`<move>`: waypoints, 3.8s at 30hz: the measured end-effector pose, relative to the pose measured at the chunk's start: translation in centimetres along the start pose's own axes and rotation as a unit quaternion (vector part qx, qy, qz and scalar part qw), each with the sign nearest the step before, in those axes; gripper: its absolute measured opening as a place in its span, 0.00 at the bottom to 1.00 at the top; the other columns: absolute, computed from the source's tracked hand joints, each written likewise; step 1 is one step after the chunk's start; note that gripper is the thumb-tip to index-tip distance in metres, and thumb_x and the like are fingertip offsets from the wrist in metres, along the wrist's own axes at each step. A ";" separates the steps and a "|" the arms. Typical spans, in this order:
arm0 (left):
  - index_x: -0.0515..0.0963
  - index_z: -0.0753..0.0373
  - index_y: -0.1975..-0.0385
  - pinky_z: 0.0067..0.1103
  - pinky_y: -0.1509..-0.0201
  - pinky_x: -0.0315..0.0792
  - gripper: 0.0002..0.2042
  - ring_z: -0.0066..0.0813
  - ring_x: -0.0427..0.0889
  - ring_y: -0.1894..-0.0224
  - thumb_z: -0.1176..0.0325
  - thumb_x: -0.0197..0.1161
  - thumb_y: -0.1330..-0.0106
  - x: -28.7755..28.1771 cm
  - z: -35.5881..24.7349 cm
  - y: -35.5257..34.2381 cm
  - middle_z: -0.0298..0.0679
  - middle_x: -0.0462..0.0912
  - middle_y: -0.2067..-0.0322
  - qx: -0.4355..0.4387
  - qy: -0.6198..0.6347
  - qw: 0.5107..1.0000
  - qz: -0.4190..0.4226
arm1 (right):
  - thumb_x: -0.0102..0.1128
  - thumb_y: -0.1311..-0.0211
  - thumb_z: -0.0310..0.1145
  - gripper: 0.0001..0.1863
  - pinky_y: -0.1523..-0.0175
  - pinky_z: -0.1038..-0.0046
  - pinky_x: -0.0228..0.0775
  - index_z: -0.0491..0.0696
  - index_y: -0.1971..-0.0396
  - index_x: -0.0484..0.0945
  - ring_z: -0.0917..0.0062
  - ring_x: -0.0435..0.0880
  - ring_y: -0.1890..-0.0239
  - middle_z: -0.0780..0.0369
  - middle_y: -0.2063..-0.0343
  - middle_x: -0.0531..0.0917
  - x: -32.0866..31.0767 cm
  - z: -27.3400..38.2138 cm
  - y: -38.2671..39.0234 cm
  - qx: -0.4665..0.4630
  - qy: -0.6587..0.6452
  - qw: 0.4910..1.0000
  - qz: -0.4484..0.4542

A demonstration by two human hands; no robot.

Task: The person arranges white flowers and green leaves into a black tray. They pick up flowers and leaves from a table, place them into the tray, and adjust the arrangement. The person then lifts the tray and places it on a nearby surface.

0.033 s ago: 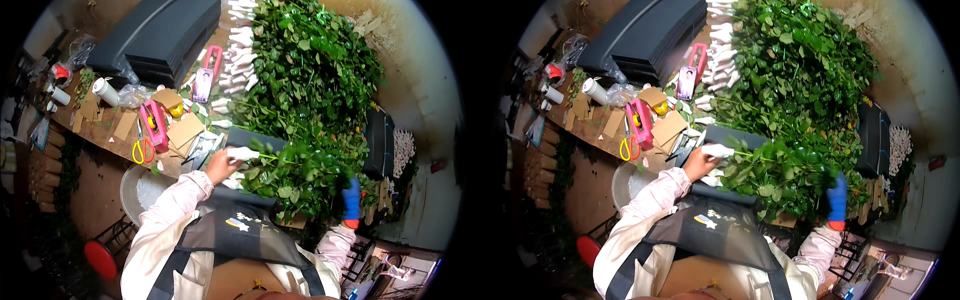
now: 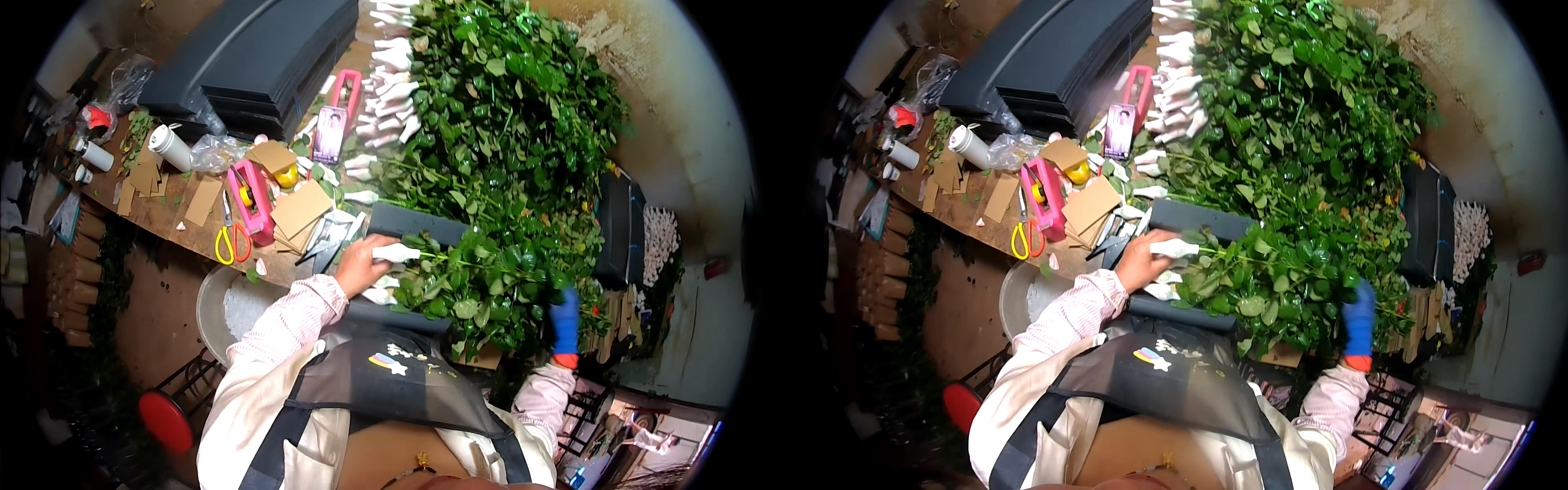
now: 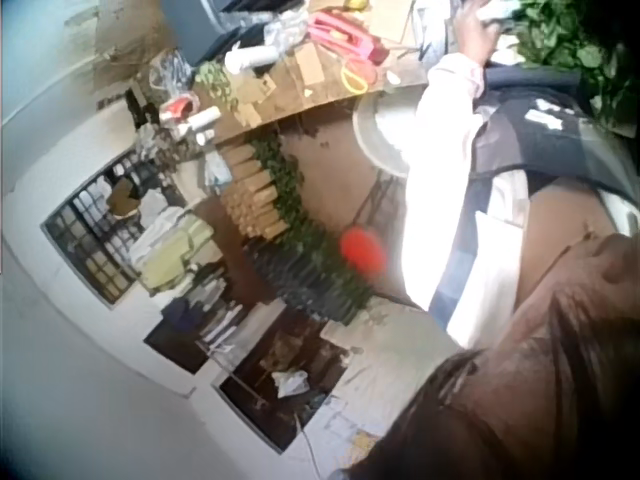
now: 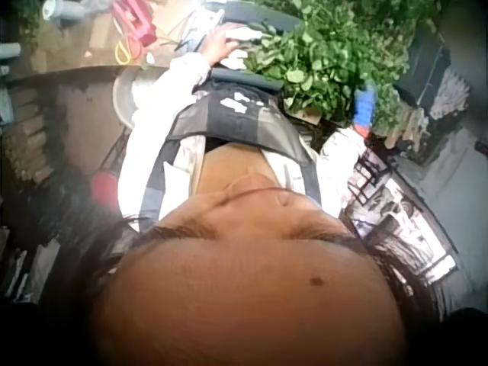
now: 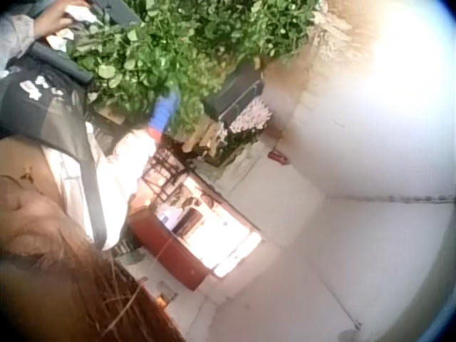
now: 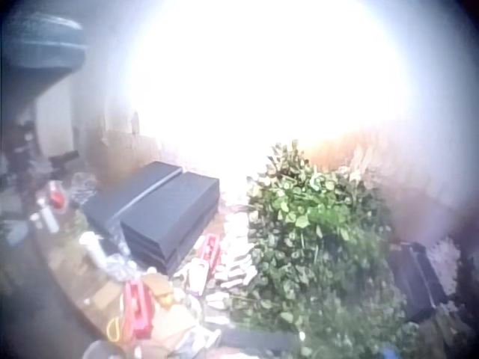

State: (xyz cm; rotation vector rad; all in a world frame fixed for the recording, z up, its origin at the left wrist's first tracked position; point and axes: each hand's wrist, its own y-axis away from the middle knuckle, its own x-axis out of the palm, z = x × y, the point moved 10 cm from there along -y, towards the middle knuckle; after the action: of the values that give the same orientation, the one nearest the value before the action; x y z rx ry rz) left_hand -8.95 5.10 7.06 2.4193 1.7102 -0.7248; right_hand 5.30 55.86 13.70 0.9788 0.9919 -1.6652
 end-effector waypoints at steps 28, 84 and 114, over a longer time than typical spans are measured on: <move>0.74 0.63 0.73 0.41 0.71 0.69 0.17 0.55 0.79 0.74 0.57 0.57 0.25 -2.3 0.3 0.1 0.51 0.78 0.79 -0.136 0.007 0.989 -0.058 | 0.55 0.33 0.56 0.20 0.60 0.56 0.78 0.59 0.50 0.79 0.58 0.88 0.67 0.55 0.71 0.88 18.3 31.0 -3.5 -0.118 0.122 0.953 0.250; 0.82 0.63 0.70 0.25 0.70 0.71 0.12 0.25 0.76 0.77 0.60 0.67 0.32 -2.1 3.7 3.5 0.41 0.81 0.79 -0.187 0.089 0.978 0.023 | 0.67 0.44 0.60 0.31 0.58 0.57 0.76 0.51 0.51 0.75 0.59 0.87 0.63 0.57 0.67 0.87 20.6 31.0 -2.1 -0.100 0.163 0.945 0.266; 0.79 0.64 0.74 0.17 0.68 0.69 0.12 0.16 0.75 0.74 0.64 0.67 0.30 -3.0 5.4 7.4 0.30 0.79 0.79 -0.269 0.242 0.931 0.039 | 0.59 0.36 0.46 0.13 0.67 0.56 0.73 0.52 0.66 0.76 0.58 0.85 0.71 0.58 0.76 0.85 22.4 33.5 2.3 -0.195 0.175 0.925 0.275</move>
State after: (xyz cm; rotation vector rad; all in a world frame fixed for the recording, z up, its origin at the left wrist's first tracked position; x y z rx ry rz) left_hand -4.78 -2.02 2.17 2.3413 1.6435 0.3578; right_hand -3.54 17.57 4.59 1.1653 1.0957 -0.8050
